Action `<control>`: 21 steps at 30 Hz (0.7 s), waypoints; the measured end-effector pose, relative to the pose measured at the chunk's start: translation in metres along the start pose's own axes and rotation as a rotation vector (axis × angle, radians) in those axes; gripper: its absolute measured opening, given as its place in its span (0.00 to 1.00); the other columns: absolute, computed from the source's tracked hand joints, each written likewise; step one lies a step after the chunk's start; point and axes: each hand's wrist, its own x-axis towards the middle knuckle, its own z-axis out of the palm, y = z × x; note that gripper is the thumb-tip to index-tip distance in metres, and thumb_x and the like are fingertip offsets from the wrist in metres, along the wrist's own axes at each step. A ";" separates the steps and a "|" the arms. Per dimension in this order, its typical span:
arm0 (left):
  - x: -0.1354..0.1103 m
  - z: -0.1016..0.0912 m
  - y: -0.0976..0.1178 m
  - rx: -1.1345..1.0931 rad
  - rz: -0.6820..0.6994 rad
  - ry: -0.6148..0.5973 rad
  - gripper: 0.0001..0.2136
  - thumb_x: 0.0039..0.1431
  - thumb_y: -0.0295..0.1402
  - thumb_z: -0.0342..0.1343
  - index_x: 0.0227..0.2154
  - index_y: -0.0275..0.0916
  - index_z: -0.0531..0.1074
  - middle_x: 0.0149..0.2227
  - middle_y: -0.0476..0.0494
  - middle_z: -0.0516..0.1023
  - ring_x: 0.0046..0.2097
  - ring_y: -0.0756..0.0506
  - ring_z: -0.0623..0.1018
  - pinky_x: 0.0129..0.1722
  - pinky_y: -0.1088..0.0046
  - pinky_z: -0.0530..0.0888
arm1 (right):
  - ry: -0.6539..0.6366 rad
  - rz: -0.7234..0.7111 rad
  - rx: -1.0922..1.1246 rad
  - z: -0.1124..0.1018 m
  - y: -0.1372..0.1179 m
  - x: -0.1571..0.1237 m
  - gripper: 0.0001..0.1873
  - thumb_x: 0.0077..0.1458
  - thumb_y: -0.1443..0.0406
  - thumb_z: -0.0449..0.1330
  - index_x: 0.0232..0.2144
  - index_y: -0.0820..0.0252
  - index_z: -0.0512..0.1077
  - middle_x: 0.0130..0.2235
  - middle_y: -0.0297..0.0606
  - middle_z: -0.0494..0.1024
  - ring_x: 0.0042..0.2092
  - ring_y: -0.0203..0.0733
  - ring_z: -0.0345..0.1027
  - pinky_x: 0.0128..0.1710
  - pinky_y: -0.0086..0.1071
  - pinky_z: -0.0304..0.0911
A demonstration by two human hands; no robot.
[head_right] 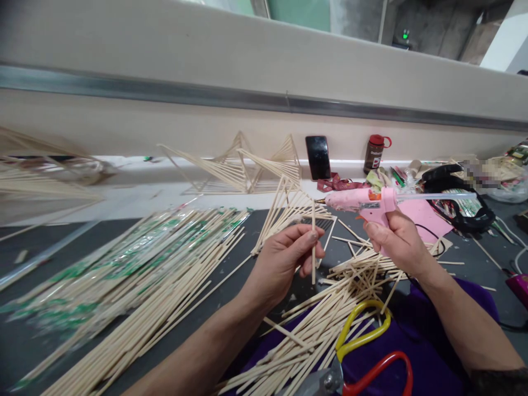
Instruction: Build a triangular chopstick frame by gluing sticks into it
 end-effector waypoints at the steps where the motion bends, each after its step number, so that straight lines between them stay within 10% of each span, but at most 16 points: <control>1: 0.000 0.000 0.000 0.001 0.000 0.001 0.15 0.47 0.42 0.65 0.29 0.35 0.74 0.20 0.50 0.75 0.15 0.57 0.66 0.15 0.81 0.60 | -0.008 0.002 0.003 0.000 0.001 0.000 0.18 0.59 0.56 0.57 0.20 0.58 0.66 0.20 0.31 0.68 0.23 0.34 0.59 0.23 0.30 0.54; 21: 0.001 -0.003 0.001 -0.082 -0.029 -0.083 0.17 0.49 0.44 0.64 0.32 0.35 0.74 0.20 0.53 0.74 0.15 0.57 0.64 0.14 0.82 0.57 | 0.025 0.014 0.156 -0.001 0.005 -0.003 0.13 0.57 0.57 0.61 0.26 0.60 0.72 0.22 0.32 0.71 0.22 0.31 0.62 0.21 0.25 0.57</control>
